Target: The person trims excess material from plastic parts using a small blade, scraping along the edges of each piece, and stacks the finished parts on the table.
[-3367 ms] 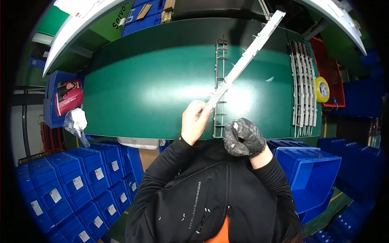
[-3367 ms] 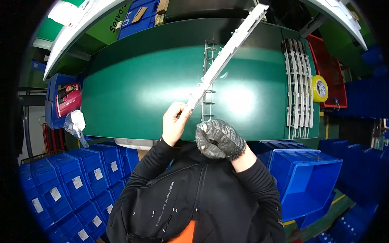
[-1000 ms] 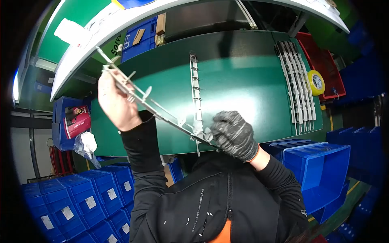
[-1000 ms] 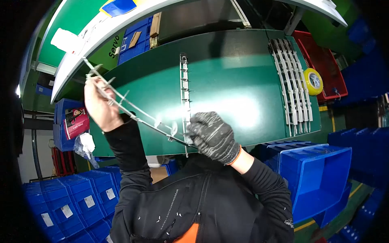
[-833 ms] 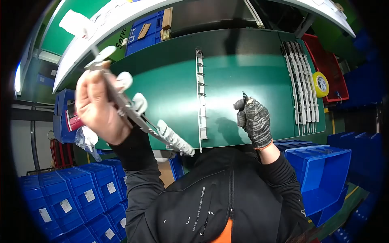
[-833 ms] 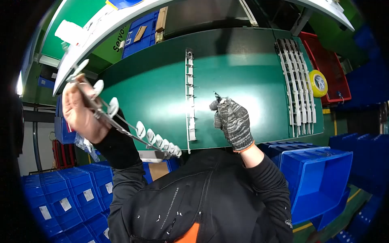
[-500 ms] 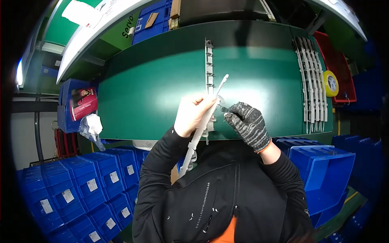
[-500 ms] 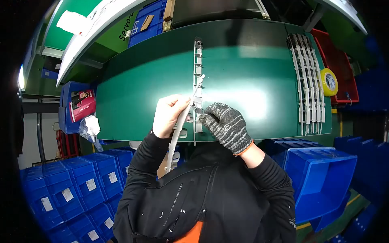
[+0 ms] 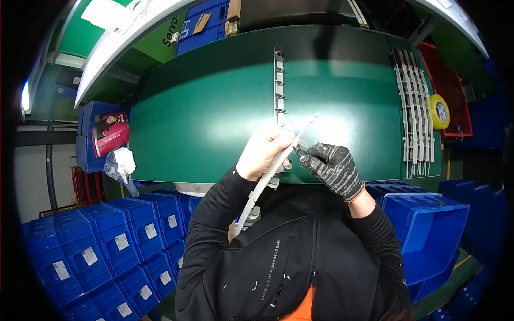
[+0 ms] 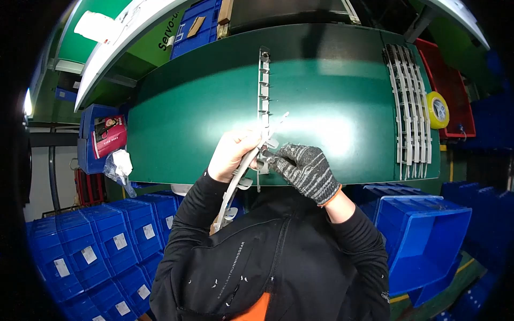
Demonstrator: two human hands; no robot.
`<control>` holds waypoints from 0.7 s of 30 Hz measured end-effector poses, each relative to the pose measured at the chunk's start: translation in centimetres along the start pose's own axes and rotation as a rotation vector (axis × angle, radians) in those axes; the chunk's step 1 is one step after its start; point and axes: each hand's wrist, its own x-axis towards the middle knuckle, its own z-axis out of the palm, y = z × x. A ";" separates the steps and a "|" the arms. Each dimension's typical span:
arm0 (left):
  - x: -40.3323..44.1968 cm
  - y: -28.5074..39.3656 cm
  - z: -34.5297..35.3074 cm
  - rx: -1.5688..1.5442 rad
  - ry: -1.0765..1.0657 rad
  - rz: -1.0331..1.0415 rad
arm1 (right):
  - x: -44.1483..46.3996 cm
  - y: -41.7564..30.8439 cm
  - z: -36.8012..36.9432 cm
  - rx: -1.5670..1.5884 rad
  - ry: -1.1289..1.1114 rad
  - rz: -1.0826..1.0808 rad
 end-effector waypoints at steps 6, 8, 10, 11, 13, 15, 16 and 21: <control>-0.1 0.2 0.6 0.058 -0.015 -0.003 | -0.6 -0.6 0.1 -0.216 0.704 -0.253; -0.1 -0.3 0.3 0.038 -0.005 0.003 | -0.4 -0.3 -0.7 -0.020 0.560 -0.128; 0.2 -0.5 0.2 0.010 0.019 0.030 | -0.5 0.4 -0.8 0.089 0.343 -0.001; 0.3 -0.5 0.3 0.006 0.018 0.031 | -0.5 0.8 -0.5 0.130 0.305 0.001; 0.1 -0.3 0.3 0.002 0.009 0.009 | -0.6 0.8 -0.5 0.106 0.248 0.068; -0.1 0.2 -0.1 0.023 0.020 0.002 | -0.4 0.9 -0.2 0.085 0.217 0.113; -0.2 0.6 -0.3 0.044 0.023 -0.003 | -0.3 0.9 -0.1 0.087 0.212 0.110; -5.9 9.1 -7.0 0.214 0.389 0.527 | -0.6 2.5 -0.2 0.600 0.225 0.281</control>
